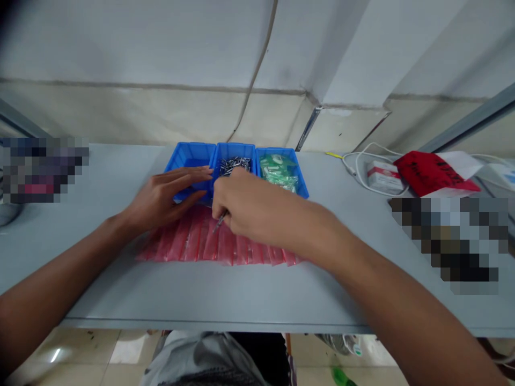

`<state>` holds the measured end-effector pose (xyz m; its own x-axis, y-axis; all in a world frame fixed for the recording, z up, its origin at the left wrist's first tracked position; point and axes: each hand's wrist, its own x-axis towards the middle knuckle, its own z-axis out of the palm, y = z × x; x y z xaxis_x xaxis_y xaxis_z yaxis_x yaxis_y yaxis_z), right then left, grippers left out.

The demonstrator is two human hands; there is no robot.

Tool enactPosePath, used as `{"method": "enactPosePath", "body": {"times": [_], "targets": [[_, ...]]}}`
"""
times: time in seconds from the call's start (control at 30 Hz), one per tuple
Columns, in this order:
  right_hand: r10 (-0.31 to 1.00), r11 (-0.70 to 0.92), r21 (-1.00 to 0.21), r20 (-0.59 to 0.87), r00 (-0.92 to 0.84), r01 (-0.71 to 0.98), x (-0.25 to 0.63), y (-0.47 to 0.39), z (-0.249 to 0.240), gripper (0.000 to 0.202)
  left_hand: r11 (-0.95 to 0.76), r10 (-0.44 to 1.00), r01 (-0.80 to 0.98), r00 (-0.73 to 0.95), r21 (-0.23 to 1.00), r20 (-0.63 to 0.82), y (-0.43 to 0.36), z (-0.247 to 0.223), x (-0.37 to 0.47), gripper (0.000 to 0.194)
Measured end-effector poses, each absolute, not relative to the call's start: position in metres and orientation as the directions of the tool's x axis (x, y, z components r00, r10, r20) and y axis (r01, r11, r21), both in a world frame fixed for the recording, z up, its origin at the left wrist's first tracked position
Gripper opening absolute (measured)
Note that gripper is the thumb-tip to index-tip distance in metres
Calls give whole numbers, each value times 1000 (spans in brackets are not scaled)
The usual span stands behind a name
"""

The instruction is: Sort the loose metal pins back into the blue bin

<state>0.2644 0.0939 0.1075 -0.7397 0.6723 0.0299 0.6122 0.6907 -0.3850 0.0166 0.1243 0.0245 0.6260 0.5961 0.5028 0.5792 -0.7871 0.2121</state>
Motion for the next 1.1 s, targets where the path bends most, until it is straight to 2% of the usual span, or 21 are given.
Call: {"method": "enactPosePath", "body": {"times": [0.07, 0.17, 0.27, 0.37, 0.47, 0.67, 0.8, 0.93, 1.1], "targets": [[636, 685, -350, -141, -759, 639, 262, 92, 100, 34, -790, 590, 580, 632, 199, 502, 126, 23, 15, 36], [626, 678, -312, -231, -745, 666, 261, 93, 98, 33, -804, 562, 573, 644, 159, 519, 127, 26, 13, 30], [593, 700, -337, -218, -775, 630, 270, 99, 105, 30, -835, 501, 546, 697, 74, 513, 124, 32, 13, 24], [607, 714, -307, -174, -775, 629, 283, 106, 113, 31, -855, 465, 518, 788, -27, 405, 119, 37, 15, 28], [650, 721, -189, -148, -745, 666, 287, 109, 117, 29, -833, 492, 547, 803, -88, 336, 114, 37, 19, 32], [727, 687, 130, -161, -668, 715, 266, 97, 106, 23, -806, 458, 541, 827, -240, 326, 112, 30, 27, 24], [706, 709, 198, -214, -675, 677, 246, 87, 95, 20, -796, 408, 507, 852, -330, 327, 113, 27, 31, 22], [717, 697, 250, -217, -662, 672, 234, 82, 86, 19, -786, 414, 510, 854, -350, 315, 113, 28, 32, 25], [734, 674, 277, -154, -661, 685, 228, 81, 74, 16, -787, 449, 543, 830, -295, 330, 113, 29, 29, 24]]}}
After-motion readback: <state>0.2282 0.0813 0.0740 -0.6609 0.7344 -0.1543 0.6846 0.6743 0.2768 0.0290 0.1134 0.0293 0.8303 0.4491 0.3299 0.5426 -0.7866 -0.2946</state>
